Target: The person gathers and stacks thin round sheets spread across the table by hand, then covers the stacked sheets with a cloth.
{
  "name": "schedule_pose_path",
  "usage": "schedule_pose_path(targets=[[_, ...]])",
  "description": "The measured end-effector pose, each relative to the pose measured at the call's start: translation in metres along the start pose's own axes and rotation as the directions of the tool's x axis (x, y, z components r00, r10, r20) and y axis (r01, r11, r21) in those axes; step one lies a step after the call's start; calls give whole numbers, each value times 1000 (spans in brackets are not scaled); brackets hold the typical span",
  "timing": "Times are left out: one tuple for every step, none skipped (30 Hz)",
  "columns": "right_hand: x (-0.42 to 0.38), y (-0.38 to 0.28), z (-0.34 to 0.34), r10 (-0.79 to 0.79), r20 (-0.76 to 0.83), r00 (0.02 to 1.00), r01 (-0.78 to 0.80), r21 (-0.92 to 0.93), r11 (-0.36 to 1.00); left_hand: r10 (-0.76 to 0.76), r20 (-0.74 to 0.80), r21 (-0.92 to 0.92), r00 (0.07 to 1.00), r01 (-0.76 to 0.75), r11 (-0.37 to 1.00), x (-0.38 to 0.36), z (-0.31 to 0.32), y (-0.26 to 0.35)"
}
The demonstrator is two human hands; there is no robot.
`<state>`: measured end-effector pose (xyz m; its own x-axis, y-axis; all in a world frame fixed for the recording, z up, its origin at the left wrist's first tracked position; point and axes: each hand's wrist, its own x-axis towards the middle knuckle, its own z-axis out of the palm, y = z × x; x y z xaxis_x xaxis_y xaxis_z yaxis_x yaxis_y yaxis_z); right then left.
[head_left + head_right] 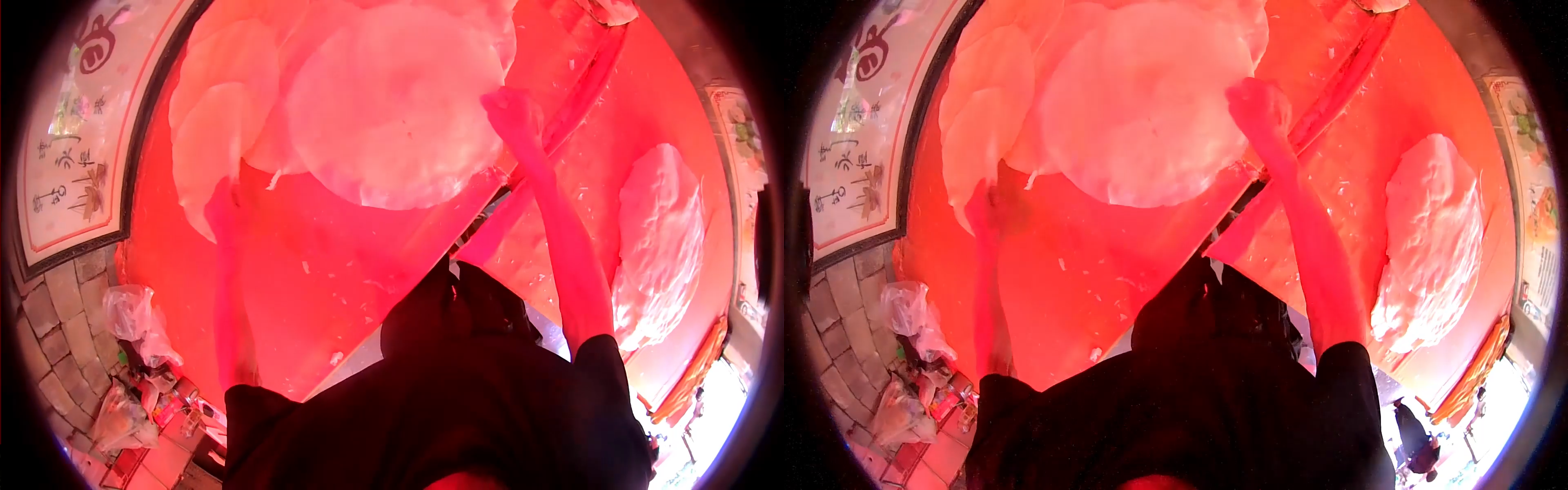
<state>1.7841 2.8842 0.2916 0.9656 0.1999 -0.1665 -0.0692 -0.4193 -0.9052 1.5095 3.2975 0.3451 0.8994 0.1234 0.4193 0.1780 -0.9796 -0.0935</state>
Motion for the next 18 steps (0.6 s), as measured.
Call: schedule_pose_path(targets=[[4,8,-5,16,-7,1000,-16,-16,1000,-1,-32,-12,999,1,1000,10,-8,-6],[5,10,-6,24,-3,1000,-24,-25,999,1,-61,-20,998,-2,1000,21,-18,-13],[5,12,-6,36,0,999,-36,-28,999,2,-87,-29,996,-5,1000,35,-27,-19],[6,12,-6,41,8,999,-41,-33,999,-3,-108,-35,994,-1,999,50,-33,-26],[5,13,-4,48,15,999,-47,-37,998,-12,-120,-37,993,7,999,67,-40,-34],[5,13,-5,60,23,998,-59,-43,997,-15,-126,-36,992,11,999,85,-44,-41],[3,13,-4,68,26,997,-66,-48,997,-70,-58,-11,996,69,998,105,-51,-49],[2,13,-4,72,31,997,-71,-54,996,-126,6,17,992,126,992,124,-59,-59],[2,14,-5,77,36,996,-75,-57,996,-122,32,85,992,119,989,144,-69,-67],[2,13,-6,77,36,996,-74,-59,996,-118,57,151,991,108,983,166,-78,-75],[2,11,-8,81,36,996,-79,-60,995,-84,72,221,994,66,973,188,-85,-86],[0,10,-10,79,34,996,-77,-67,995,-50,86,288,995,23,957,209,-93,-98],[-1,8,-13,81,35,996,-78,-68,995,-14,97,364,995,-22,931,232,-102,-108],[-2,6,-16,71,29,997,-69,-72,995,7,121,418,993,-58,906,240,-99,-108],[-5,4,-21,68,20,997,-66,-80,995,24,140,465,990,-87,881,249,-97,-106],[-9,3,-28,65,15,998,-64,-88,994,8,167,488,986,-90,868,254,-90,-99],[-14,1,-36,57,5,998,-57,-98,994,-28,207,487,978,-78,870,252,-78,-87],[-21,-1,-45,51,-5,999,-51,-111,993,-56,241,469,969,-66,881,251,-62,-73]])
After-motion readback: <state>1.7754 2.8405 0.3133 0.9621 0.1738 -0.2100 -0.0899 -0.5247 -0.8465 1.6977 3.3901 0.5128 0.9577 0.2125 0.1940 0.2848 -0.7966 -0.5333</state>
